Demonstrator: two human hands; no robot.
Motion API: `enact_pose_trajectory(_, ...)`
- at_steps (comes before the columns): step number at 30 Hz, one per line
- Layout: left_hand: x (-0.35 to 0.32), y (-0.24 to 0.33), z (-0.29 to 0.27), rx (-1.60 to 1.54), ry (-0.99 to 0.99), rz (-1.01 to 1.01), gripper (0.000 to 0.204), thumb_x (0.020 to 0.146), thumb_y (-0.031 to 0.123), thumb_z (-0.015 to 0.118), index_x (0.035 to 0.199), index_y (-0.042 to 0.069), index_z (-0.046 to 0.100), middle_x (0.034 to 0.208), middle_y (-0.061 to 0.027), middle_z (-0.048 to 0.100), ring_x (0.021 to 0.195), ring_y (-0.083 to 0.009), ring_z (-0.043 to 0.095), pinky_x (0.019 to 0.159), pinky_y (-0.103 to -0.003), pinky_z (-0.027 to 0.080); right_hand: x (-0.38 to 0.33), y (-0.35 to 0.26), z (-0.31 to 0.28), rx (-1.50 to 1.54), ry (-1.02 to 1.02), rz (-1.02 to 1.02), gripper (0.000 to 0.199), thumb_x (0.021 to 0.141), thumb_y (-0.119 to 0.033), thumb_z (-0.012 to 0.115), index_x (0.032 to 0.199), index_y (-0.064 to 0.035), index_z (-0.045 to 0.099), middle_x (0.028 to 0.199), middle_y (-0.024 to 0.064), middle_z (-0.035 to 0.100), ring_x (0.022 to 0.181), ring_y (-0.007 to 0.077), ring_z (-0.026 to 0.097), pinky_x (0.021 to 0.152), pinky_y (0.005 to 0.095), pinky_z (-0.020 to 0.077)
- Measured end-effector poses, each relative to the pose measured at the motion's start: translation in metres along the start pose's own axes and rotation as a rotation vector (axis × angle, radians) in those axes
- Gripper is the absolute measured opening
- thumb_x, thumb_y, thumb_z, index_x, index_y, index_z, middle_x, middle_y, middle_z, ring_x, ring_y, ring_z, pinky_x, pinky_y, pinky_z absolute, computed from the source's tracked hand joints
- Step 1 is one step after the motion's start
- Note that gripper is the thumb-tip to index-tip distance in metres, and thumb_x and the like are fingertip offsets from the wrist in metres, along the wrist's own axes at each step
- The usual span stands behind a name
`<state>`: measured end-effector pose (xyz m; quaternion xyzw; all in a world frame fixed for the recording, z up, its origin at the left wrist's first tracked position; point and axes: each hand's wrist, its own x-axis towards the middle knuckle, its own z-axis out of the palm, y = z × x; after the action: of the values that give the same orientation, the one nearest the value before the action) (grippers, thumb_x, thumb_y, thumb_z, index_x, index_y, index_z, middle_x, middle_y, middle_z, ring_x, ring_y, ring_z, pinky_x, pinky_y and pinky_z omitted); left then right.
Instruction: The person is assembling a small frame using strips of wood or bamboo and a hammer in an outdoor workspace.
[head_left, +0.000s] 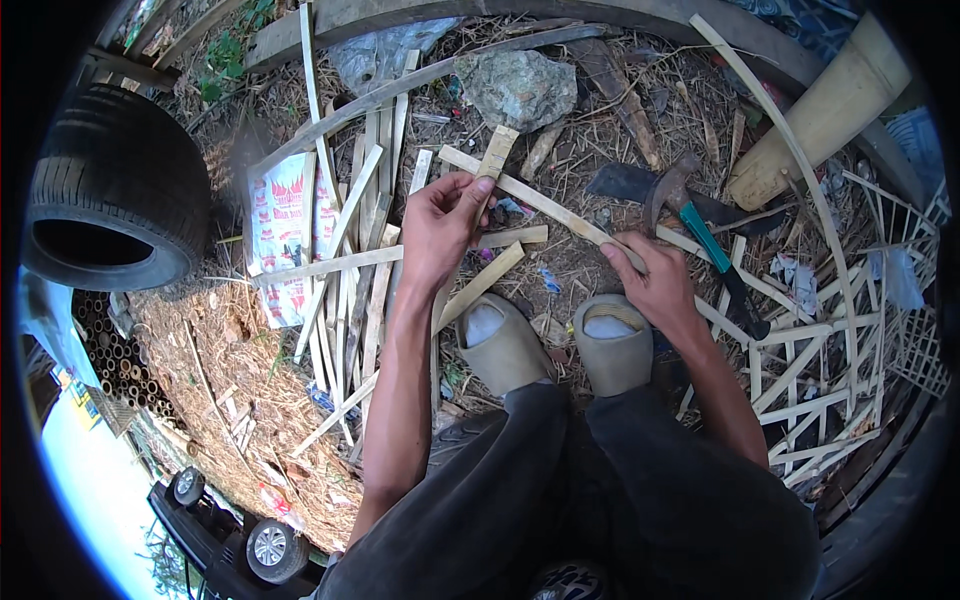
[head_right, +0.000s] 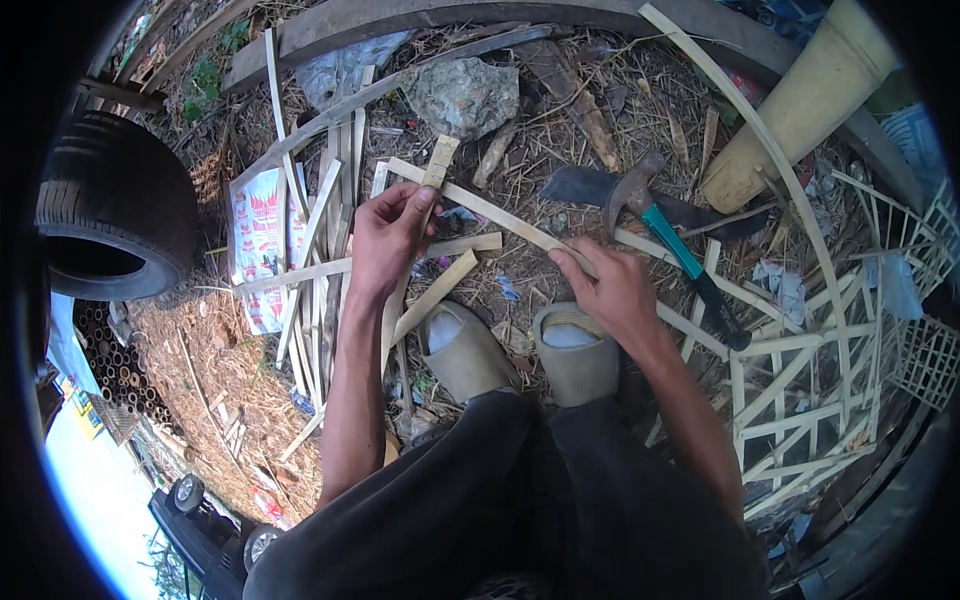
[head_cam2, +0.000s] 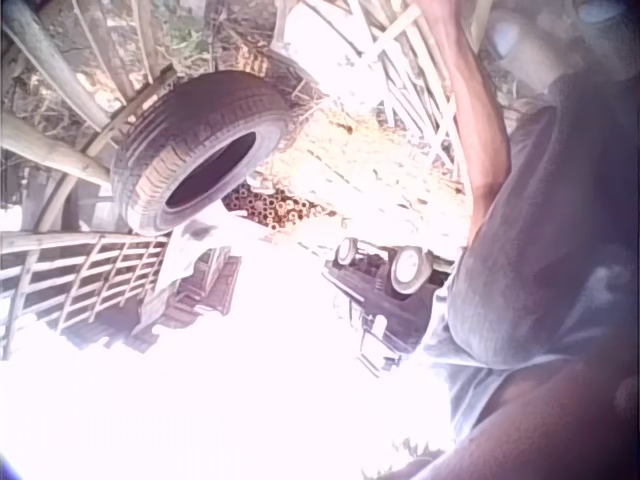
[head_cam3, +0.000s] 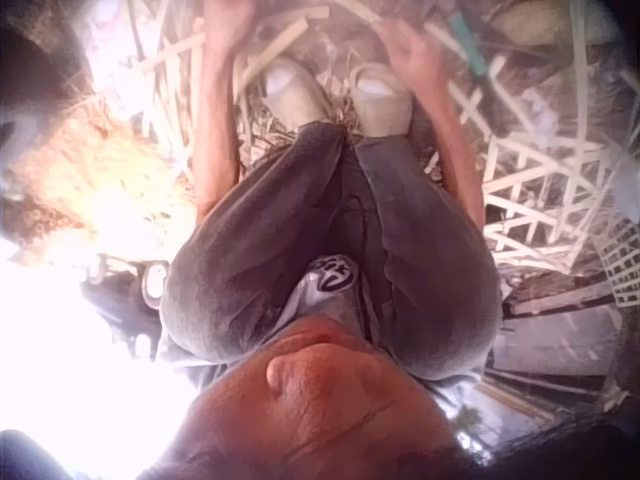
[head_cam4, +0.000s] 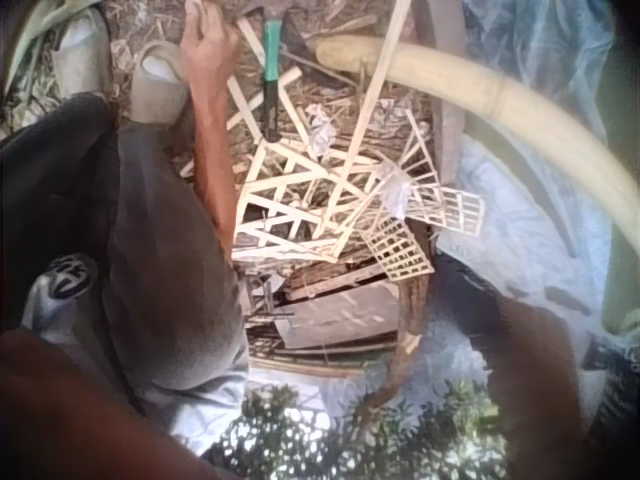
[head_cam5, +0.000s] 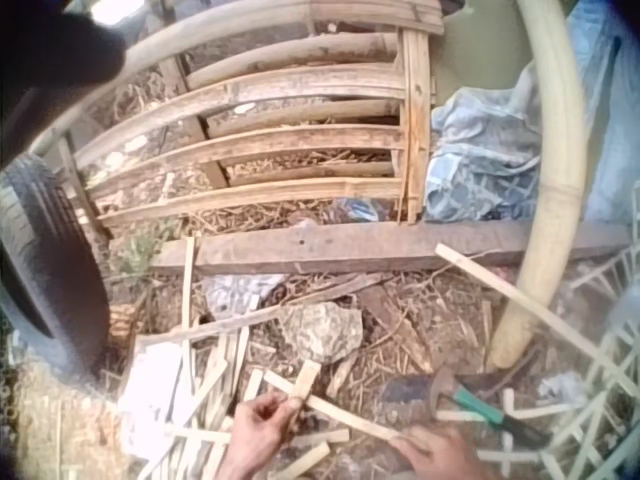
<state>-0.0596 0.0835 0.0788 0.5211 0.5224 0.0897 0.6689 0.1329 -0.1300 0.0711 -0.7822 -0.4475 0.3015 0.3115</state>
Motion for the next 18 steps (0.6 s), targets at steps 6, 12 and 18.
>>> enact_pose_trajectory(6, 0.010, -0.015, -0.015, -0.081, -0.095, -0.021, 0.035, 0.109, 0.031, 0.059, 0.100, 0.000, 0.071, 0.072, -0.0018, 0.065, 0.052, -0.0062, 0.051, 0.047, -0.023, 0.041, -0.001, -0.010, -0.006, 0.051, 0.009, 0.056, 0.029, 0.097, -0.031, 0.074, 0.103, -0.0031, 0.077, 0.073, 0.0173, 0.071, 0.060, 0.0310, 0.070, 0.058, 0.0392, 0.0525)
enact_pose_trajectory(12, 0.016, -0.019, -0.014, -0.216, -0.101, -0.085, 0.041, 0.110, 0.034, 0.055, 0.091, 0.000, 0.069, 0.066, -0.0030, 0.061, 0.048, -0.0080, 0.048, 0.044, -0.024, 0.037, 0.007, -0.020, -0.019, -0.015, -0.051, 0.114, 0.029, 0.097, -0.031, 0.074, 0.106, -0.0031, 0.078, 0.070, 0.0182, 0.069, 0.059, 0.0300, 0.069, 0.057, 0.0399, 0.0516)
enact_pose_trajectory(18, 0.021, -0.023, -0.014, -0.237, -0.159, -0.097, 0.038, 0.110, 0.032, 0.056, 0.092, 0.002, 0.068, 0.068, -0.0021, 0.062, 0.050, -0.0072, 0.048, 0.045, -0.024, 0.038, 0.009, -0.019, -0.028, -0.052, -0.074, 0.163, 0.029, 0.096, -0.029, 0.076, 0.105, -0.0025, 0.079, 0.067, 0.0182, 0.068, 0.056, 0.0287, 0.068, 0.054, 0.0379, 0.0498)
